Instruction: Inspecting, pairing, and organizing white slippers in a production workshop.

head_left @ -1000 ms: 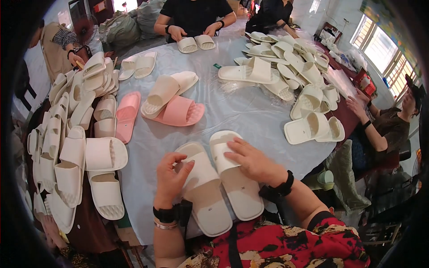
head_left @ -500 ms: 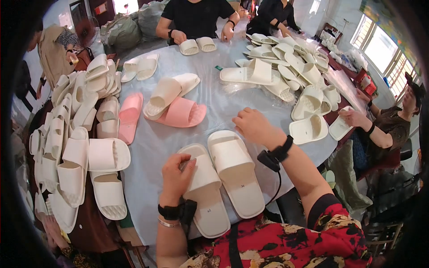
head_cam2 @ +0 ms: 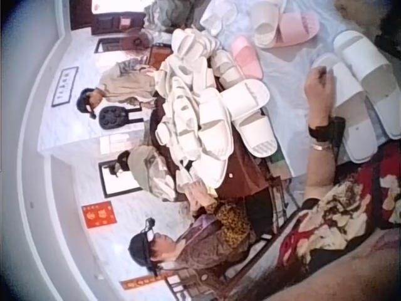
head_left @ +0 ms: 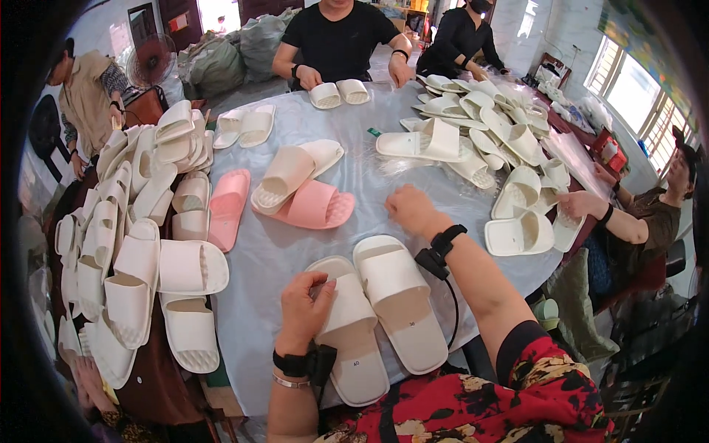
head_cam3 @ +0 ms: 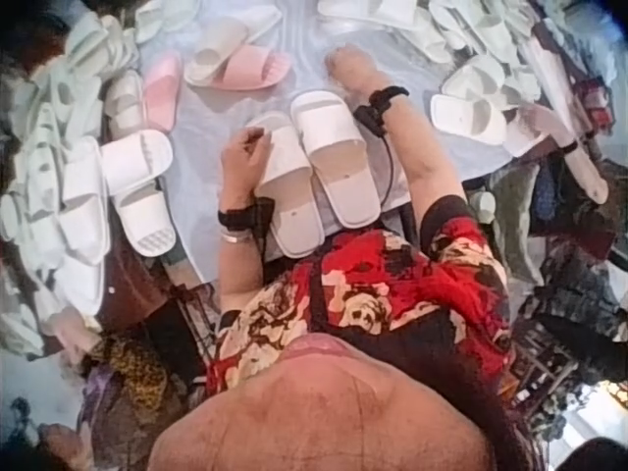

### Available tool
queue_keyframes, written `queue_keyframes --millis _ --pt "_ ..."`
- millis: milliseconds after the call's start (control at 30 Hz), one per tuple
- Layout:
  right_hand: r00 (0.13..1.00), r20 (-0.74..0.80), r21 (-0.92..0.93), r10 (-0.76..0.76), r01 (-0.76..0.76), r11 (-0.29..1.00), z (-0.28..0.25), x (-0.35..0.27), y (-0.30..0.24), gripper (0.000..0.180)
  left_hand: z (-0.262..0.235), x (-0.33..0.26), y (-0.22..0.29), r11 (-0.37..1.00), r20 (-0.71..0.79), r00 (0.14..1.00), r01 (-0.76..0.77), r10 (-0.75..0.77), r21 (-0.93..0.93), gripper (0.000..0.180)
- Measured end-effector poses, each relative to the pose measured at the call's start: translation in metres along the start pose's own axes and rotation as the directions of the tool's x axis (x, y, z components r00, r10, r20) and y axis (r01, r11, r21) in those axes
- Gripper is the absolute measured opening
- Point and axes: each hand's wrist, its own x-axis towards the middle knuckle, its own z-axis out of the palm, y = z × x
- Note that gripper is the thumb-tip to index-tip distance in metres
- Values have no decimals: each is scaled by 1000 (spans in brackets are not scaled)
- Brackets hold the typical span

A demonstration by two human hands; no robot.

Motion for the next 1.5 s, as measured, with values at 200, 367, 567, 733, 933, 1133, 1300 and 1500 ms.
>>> queue_keyframes --millis 200,367,567,733,933,1133,1300,1500 --pt "914 -405 88 -24 65 994 -34 8 -9 14 2 2 -6 1000 2 1000 -5 5 -26 21" --pt "740 -671 71 -46 126 990 -78 12 -17 9 5 0 -7 997 19 998 61 -60 -36 21" --pt "636 -695 558 334 185 809 -140 15 -17 13 4 1 -11 1000 34 999 -7 7 0 20" --pt "511 -791 538 337 319 780 -165 11 -21 15 4 -2 -20 998 21 999 26 -25 -49 18" --pt "622 -746 470 238 238 850 -170 -14 -29 16 -2 2 -5 997 138 988 75 -73 -11 23" --pt "656 -755 212 -9 257 943 -137 -20 -37 16 -40 32 48 983 217 976 -40 0 180 65" --pt "637 -765 225 -91 398 889 -131 -33 -67 8 30 82 120 580 -10 631 -707 776 405 57" --pt "389 -901 295 191 230 927 -89 -69 -37 15 138 130 156 516 251 559 -828 790 217 53"
